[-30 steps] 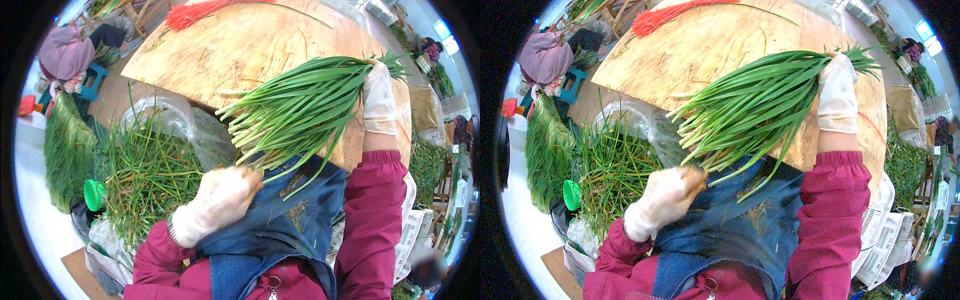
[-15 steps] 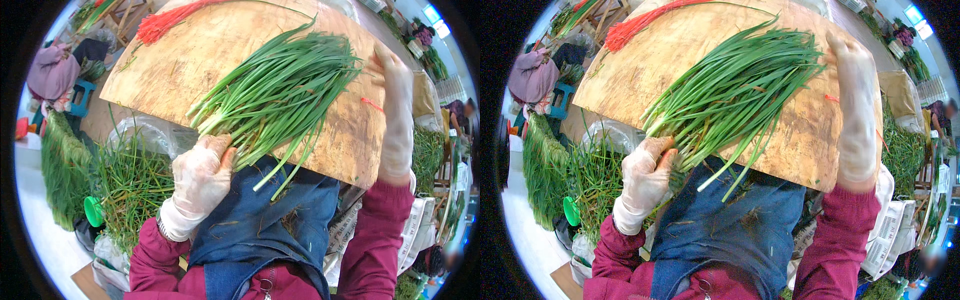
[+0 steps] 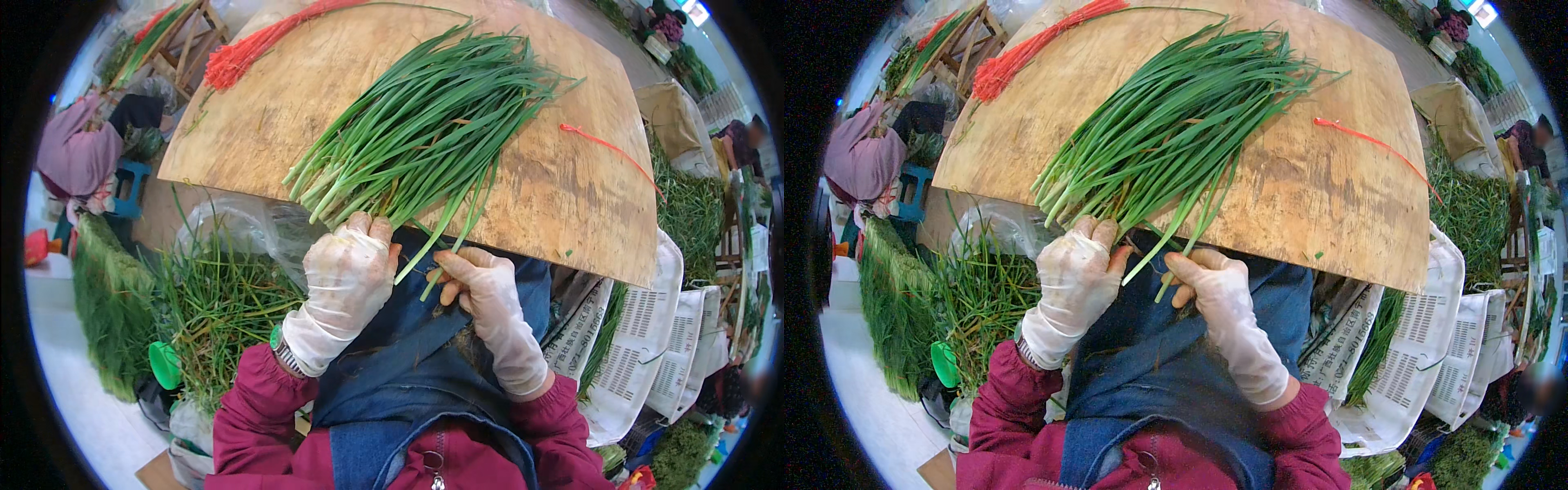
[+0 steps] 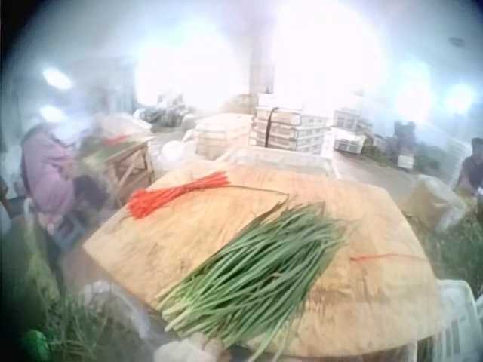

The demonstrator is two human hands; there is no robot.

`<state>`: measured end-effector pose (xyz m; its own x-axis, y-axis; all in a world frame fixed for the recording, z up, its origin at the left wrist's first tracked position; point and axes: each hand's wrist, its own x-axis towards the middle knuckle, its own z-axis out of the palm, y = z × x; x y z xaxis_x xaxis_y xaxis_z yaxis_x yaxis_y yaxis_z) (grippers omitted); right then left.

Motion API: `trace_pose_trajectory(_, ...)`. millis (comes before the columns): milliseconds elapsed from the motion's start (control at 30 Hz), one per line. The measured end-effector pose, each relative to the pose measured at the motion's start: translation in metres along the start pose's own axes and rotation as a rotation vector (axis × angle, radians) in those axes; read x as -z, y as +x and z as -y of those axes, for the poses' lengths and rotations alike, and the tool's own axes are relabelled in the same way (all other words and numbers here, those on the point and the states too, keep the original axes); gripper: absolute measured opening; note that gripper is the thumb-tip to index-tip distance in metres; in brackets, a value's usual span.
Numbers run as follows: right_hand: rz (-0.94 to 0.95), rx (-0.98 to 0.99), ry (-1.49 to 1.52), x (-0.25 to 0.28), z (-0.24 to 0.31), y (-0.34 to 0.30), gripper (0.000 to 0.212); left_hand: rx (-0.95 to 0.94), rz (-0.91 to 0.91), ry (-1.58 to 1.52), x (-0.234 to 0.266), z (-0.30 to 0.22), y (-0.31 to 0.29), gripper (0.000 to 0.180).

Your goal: The person cleans and bunches green stalks, removing dry or discolored leaves by hand before gathering them into a bundle and securing it with a red band.

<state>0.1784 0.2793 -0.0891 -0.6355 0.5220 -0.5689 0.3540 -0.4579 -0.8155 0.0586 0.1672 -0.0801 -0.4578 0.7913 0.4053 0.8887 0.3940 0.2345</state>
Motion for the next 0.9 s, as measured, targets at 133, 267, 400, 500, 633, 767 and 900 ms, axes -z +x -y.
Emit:
trace_pose_trajectory(133, 0.032, 0.015, 0.263, -0.007, 0.001, -0.004, 0.010, 0.053, -0.076, -0.287, 0.000, 0.006, -0.008, 0.015)
trace_pose_trajectory(267, 0.119, 0.038, 0.300, 0.002, -0.004, -0.003, 0.021, 0.514, 0.293, -0.824, 0.019, -0.013, -0.011, 0.013)
trace_pose_trajectory(400, 0.235, 0.007, 0.417, -0.005, -0.009, -0.004, 0.025, 0.685, 0.494, -0.978, 0.014, -0.018, -0.013, 0.013)
trace_pose_trajectory(500, 0.256, 0.034, 0.429, -0.005, -0.009, -0.005, 0.023, 0.756, 0.540, -1.107, 0.010, -0.018, -0.015, 0.012)
trace_pose_trajectory(633, 0.219, 0.015, 0.431, -0.003, -0.008, -0.008, 0.020, 0.763, 0.515, -1.243, 0.010, -0.016, -0.017, 0.012)
trace_pose_trajectory(767, 0.242, 0.005, 0.467, 0.005, -0.007, -0.010, 0.021, 0.812, 0.418, -1.372, 0.022, -0.013, -0.016, 0.013)
trace_pose_trajectory(900, 0.204, 0.023, 0.409, 0.005, -0.007, -0.012, 0.025, 0.867, 0.464, -1.467, 0.020, -0.006, -0.017, 0.014)
